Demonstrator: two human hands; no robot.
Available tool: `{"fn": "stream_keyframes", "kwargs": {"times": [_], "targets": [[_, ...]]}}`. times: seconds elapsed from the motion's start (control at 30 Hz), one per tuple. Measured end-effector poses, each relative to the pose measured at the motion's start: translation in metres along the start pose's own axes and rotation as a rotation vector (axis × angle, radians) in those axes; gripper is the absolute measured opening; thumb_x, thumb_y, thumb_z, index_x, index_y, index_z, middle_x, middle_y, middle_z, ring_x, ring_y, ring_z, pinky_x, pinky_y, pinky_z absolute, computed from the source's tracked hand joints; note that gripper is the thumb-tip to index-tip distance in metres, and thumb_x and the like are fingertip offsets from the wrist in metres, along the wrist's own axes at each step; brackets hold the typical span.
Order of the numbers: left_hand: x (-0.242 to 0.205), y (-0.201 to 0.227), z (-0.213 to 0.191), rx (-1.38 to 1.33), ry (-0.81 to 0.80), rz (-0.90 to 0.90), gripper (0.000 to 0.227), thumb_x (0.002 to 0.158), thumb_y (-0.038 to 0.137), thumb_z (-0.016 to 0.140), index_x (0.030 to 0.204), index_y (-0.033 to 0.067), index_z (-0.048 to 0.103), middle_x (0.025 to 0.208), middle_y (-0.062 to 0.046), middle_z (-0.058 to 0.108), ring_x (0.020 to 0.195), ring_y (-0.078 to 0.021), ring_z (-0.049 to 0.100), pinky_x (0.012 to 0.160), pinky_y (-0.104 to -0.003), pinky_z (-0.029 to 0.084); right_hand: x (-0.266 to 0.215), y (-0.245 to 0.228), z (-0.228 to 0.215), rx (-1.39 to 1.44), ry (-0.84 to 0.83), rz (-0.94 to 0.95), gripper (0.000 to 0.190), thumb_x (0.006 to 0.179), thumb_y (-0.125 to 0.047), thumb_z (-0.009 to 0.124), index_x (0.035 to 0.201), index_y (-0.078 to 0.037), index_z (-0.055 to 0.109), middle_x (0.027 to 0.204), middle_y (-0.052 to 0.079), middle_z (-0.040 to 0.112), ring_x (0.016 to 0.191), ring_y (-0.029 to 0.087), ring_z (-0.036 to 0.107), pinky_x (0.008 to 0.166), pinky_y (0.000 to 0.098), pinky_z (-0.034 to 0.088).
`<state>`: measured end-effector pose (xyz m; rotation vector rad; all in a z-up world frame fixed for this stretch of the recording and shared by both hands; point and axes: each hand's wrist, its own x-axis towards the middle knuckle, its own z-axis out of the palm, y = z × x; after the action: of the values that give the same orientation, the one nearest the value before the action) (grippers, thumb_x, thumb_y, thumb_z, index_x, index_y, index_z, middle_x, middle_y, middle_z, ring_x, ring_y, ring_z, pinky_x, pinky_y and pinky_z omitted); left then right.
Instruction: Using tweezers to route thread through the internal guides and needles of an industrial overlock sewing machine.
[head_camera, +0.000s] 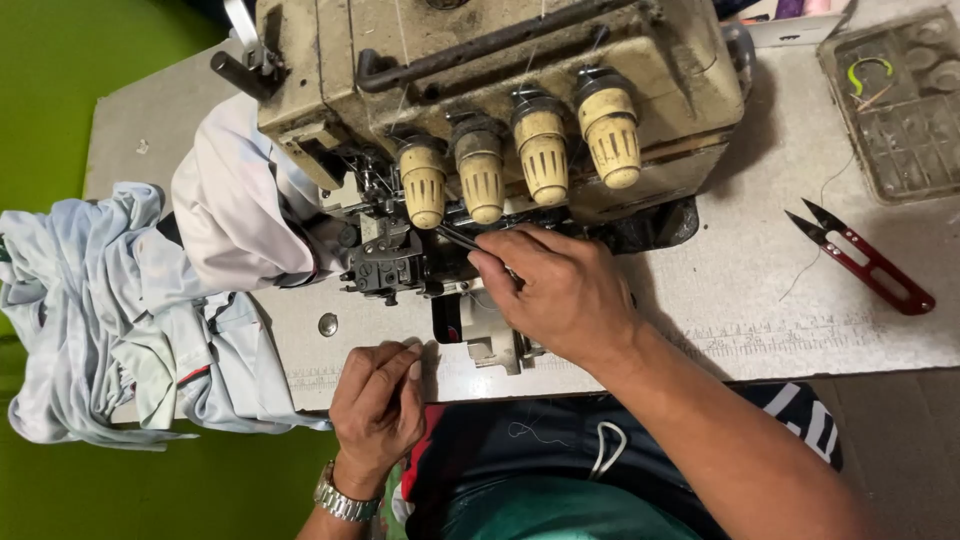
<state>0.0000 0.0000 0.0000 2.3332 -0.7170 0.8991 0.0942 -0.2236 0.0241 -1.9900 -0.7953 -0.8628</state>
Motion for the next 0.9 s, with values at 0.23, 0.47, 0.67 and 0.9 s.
{"fn": "stream_keyframes", "kwargs": {"times": [0.23,0.47,0.67,0.9], "targets": [[0.0002,0.0,0.0,0.009,0.002,0.007,0.011,0.091,-0.005,0.061,0.099,-0.009,0.067,0.095,-0.021,0.068,0.086,-0.0284,0.069,0.075,-0.032,0.062,-0.0001,0.0009,0.0011,0.002,-0.01,0.001,0.014,0.096,-0.009,0.071,0.104,0.002,0.074,0.099,0.012,0.077,0.083,0.025,0.074,0.071,0.0355,0.063],[0.0009,0.0009,-0.0001,0.008,0.008,0.005,0.011,0.091,-0.005,0.06,0.099,-0.0093,0.067,0.094,-0.021,0.067,0.085,-0.0288,0.069,0.075,-0.032,0.062,0.0013,0.0002,0.0017,0.011,0.003,-0.008,0.014,0.096,-0.009,0.071,0.103,0.002,0.075,0.099,0.013,0.077,0.083,0.025,0.075,0.071,0.0359,0.064],[0.0016,0.001,-0.0001,0.01,0.014,0.004,0.01,0.091,-0.005,0.061,0.098,-0.009,0.068,0.094,-0.021,0.068,0.084,-0.0277,0.068,0.074,-0.032,0.061,0.0011,0.0002,0.0034,0.034,-0.005,-0.013,0.01,0.094,-0.005,0.074,0.103,0.0,0.074,0.089,0.01,0.074,0.069,0.022,0.071,0.059,0.0327,0.063],[0.0029,0.0019,-0.0007,0.008,0.012,0.015,0.009,0.092,-0.005,0.06,0.096,-0.0093,0.067,0.094,-0.022,0.068,0.085,-0.0292,0.069,0.074,-0.033,0.062,0.0055,0.0004,0.0051,0.164,-0.03,-0.036,0.013,0.097,-0.001,0.066,0.106,0.008,0.07,0.097,0.021,0.076,0.081,0.029,0.077,0.071,0.0321,0.066]]}}
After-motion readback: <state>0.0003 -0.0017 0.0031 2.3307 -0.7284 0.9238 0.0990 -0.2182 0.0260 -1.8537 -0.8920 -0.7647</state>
